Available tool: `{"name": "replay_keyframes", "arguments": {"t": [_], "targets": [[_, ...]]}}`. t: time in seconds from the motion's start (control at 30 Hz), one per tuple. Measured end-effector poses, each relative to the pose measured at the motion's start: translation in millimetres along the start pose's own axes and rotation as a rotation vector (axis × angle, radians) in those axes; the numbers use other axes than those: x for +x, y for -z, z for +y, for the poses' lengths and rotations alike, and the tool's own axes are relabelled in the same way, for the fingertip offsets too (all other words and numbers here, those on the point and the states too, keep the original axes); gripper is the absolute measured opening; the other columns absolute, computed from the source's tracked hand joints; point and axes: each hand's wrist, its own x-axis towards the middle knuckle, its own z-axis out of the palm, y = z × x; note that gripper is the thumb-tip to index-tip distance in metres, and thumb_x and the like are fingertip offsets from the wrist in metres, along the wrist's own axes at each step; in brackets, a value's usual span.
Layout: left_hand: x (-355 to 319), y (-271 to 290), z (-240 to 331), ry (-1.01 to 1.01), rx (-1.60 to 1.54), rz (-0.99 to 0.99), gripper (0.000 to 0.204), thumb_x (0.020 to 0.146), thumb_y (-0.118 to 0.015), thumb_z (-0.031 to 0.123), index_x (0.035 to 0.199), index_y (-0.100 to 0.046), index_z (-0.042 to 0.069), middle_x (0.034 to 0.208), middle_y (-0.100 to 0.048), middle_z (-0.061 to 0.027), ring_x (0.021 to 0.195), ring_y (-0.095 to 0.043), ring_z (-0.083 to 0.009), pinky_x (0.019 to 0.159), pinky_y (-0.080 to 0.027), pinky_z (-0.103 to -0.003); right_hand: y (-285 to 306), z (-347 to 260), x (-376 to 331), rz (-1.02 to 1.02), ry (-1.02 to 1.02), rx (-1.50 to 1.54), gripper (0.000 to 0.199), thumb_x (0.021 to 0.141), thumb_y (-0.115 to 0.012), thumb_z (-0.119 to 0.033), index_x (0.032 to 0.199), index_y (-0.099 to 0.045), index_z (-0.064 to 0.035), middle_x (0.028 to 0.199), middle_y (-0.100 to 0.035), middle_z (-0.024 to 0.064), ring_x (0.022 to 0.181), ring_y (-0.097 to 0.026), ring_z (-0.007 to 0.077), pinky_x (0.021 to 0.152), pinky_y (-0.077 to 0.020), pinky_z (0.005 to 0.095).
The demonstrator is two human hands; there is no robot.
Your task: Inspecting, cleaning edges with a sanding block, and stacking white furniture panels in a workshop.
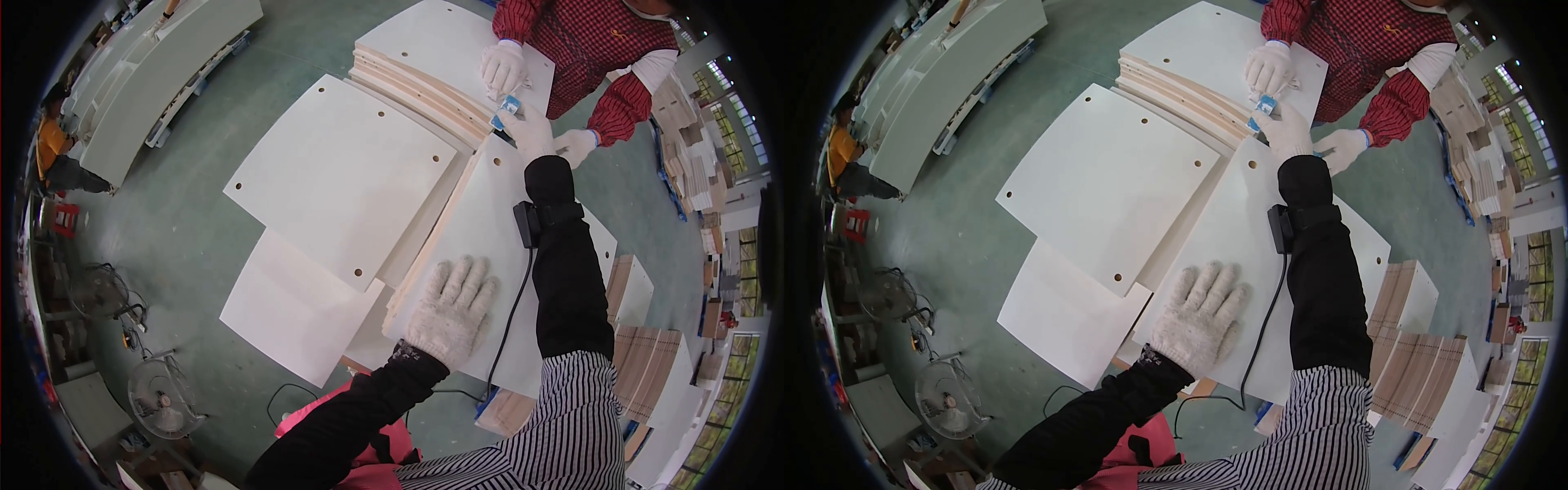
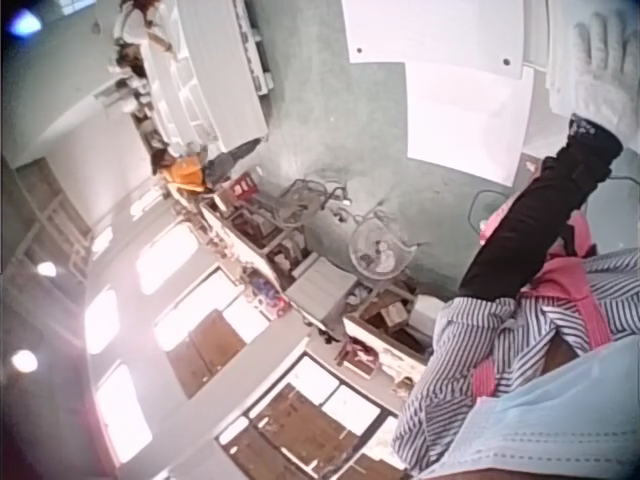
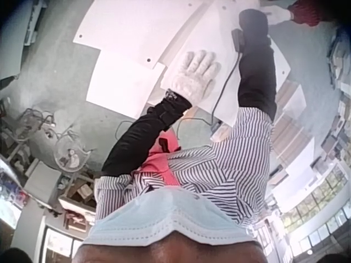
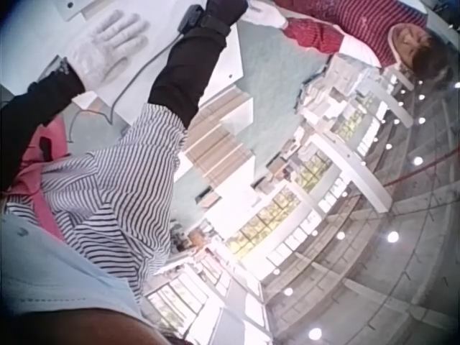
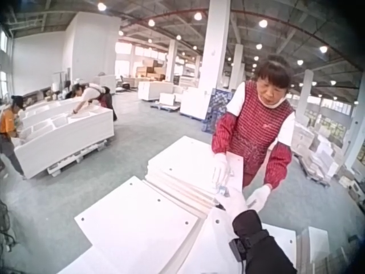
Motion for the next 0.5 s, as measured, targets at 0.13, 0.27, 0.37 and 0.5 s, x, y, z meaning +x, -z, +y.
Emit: {"name": "replay_keyframes", "arguments": {"t": [0.13, 0.27, 0.37, 0.5], "targets": [[0, 1, 0, -0.006, 0.014, 0.000, 0.053, 0.095, -0.057, 0.035, 0.142, -0.052, 0.009, 0.155, -0.043, -0.0156, 0.146, -0.036, -0.0341, 0.122, -0.023, -0.052, 3, 1, 1, -0.009, -0.202, 0.605, 0.038, 0.098, -0.065, -0.027, 0.122, -0.061, 0.0030, 0.117, -0.066, 0.0163, 0.110, -0.064, 0.0302, 0.098, -0.0522, 0.0435], [0, 1, 0, -0.005, 0.002, 0.000, 0.053, 0.096, -0.056, 0.034, 0.141, -0.052, 0.009, 0.155, -0.043, -0.0160, 0.146, -0.036, -0.0343, 0.122, -0.023, -0.052, -1, 5, -2, -0.039, -0.274, 1.229, 0.045, 0.100, -0.061, -0.024, 0.135, -0.049, 0.0023, 0.130, -0.057, 0.0172, 0.128, -0.052, 0.0368, 0.109, -0.0436, 0.0550], [0, 0, 0, -0.007, -0.010, 0.001, 0.052, 0.095, -0.057, 0.034, 0.141, -0.052, 0.009, 0.155, -0.043, -0.0160, 0.146, -0.036, -0.0345, 0.122, -0.024, -0.052, -17, 11, -2, -0.014, -0.169, 1.302, 0.046, 0.101, -0.059, -0.020, 0.140, -0.043, 0.0007, 0.136, -0.052, 0.0161, 0.134, -0.046, 0.0358, 0.114, -0.0360, 0.0574], [0, -2, 0, -0.005, -0.018, 0.018, 0.052, 0.094, -0.058, 0.034, 0.140, -0.053, 0.009, 0.155, -0.043, -0.0158, 0.145, -0.037, -0.0347, 0.121, -0.025, -0.052, -41, 13, 4, -0.037, -0.087, 1.343, 0.047, 0.102, -0.058, -0.019, 0.141, -0.041, -0.0003, 0.139, -0.049, 0.0156, 0.133, -0.048, 0.0327, 0.117, -0.0345, 0.0562]]}}
